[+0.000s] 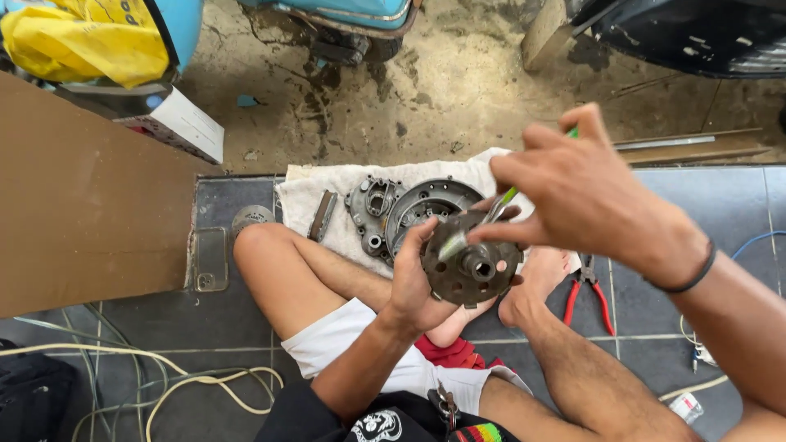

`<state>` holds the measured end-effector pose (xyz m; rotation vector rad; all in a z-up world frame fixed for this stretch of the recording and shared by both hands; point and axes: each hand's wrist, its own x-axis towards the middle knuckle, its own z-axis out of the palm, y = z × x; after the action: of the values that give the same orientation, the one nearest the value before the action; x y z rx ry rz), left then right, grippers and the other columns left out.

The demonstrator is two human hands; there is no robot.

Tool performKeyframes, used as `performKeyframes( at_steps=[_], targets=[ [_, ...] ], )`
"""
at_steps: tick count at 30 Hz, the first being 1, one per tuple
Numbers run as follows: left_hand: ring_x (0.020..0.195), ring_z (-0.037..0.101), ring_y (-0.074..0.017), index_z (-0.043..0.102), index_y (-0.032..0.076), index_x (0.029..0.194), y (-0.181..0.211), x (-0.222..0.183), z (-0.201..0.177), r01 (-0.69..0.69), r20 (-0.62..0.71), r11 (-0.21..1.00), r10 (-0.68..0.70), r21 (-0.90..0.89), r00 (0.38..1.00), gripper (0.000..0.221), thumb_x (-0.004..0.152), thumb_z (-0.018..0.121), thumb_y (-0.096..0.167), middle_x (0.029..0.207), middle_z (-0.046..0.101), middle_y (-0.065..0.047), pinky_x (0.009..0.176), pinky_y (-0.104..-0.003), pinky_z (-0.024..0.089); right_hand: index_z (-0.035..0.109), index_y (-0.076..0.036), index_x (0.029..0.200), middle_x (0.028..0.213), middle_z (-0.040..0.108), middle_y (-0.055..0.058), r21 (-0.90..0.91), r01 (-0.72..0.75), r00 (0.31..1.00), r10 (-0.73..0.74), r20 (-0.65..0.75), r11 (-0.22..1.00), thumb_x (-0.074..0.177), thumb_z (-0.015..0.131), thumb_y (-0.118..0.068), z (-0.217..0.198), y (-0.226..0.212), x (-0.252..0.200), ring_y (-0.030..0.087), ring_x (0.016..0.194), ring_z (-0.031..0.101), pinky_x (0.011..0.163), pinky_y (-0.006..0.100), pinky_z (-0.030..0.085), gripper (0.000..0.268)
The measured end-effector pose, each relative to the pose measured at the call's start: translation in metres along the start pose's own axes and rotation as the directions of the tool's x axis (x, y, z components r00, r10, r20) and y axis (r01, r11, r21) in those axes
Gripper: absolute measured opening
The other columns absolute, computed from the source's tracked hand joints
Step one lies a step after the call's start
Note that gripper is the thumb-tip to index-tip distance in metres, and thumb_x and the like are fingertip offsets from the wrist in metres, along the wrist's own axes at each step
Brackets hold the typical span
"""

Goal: Cleaning and inspecting motorcycle engine components, specifically clutch parts, using a toothbrush.

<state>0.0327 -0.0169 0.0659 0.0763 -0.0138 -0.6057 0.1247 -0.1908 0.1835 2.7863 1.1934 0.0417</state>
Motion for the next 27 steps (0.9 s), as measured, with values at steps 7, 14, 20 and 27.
performKeyframes(
  at_steps=[7,14,20,27],
  targets=[
    [0.135,0.055,-0.032,0.031,0.001,0.165,0.003,0.005,0.005,-0.054,0.047,0.99,0.061,-0.131,0.997,0.075,0.101,0.032,0.04,0.153,0.049,-0.022,0.115,-0.056,0.044,0.064,-0.025,0.083,0.077,0.072,-0.009,-0.135,-0.057,0.994,0.044,-0.1,0.989,0.077,0.063,-0.09,-0.008,0.008,-0.01,0.015,0.084,0.057,0.1,0.045,0.03,0.066],
    [0.141,0.047,-0.0399,0.027,0.0,0.167,0.01,0.025,0.013,-0.171,0.188,0.95,0.224,-0.263,0.956,0.077,0.102,0.033,0.04,0.167,0.032,-0.022,0.109,-0.061,0.049,0.066,-0.022,0.085,0.067,0.058,-0.007,-0.204,-0.118,0.977,0.076,-0.201,0.972,0.086,0.067,-0.087,-0.013,0.017,-0.009,0.016,0.075,0.051,0.1,0.043,0.03,0.065],
    [0.141,0.044,-0.0447,0.025,0.005,0.168,0.005,0.013,0.009,-0.238,0.154,0.917,0.298,-0.32,0.942,0.077,0.103,0.029,0.045,0.168,0.03,-0.02,0.11,-0.067,0.046,0.069,-0.015,0.085,0.063,0.05,-0.003,-0.072,-0.147,0.963,0.126,-0.239,0.986,0.085,0.082,-0.075,-0.014,0.017,-0.018,0.019,0.077,0.048,0.103,0.045,0.029,0.061],
    [0.143,0.043,-0.0415,0.029,0.008,0.167,0.004,0.007,-0.005,-0.238,0.092,0.938,0.268,-0.253,0.959,0.076,0.101,0.03,0.045,0.164,0.038,-0.014,0.116,-0.066,0.039,0.069,-0.019,0.085,0.065,0.051,-0.002,-0.099,-0.129,0.98,0.112,-0.162,0.987,0.08,0.075,-0.081,0.006,0.011,-0.03,0.018,0.075,0.046,0.099,0.045,0.027,0.062]
  ],
)
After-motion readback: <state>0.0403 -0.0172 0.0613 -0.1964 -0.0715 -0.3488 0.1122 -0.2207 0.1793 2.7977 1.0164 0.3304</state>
